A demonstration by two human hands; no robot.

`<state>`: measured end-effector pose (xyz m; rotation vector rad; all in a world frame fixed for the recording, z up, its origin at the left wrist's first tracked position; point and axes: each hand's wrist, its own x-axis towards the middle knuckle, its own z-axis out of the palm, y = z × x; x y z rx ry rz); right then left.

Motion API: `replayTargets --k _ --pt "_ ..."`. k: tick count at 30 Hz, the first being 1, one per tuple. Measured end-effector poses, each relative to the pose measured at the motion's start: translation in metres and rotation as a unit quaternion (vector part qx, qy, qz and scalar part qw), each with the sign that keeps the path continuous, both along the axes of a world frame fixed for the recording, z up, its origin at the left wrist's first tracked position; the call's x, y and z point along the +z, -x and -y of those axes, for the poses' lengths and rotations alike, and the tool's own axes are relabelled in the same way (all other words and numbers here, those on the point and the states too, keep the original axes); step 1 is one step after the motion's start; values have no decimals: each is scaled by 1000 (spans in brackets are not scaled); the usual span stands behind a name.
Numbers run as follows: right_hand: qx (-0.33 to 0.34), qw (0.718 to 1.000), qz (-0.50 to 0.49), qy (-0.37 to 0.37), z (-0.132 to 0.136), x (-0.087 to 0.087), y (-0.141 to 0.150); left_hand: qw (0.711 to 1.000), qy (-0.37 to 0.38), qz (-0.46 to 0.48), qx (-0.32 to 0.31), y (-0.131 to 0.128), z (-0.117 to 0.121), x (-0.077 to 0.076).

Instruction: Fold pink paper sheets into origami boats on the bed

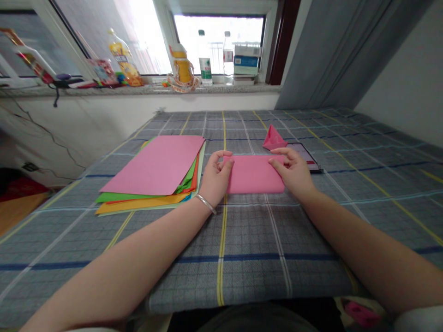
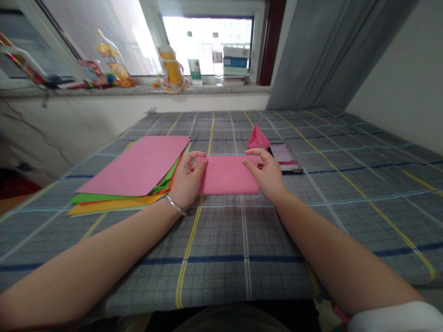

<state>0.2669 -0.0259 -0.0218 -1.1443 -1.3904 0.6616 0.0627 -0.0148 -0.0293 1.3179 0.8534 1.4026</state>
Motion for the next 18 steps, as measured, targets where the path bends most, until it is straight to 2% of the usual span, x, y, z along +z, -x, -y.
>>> replayTargets --k 7,18 --pt "-22 999 48 -5 -1 -3 -3 1000 4 -4 -8 1 2 1" --pt "-32 998 50 4 1 0 -2 999 -11 -33 14 2 0 3"
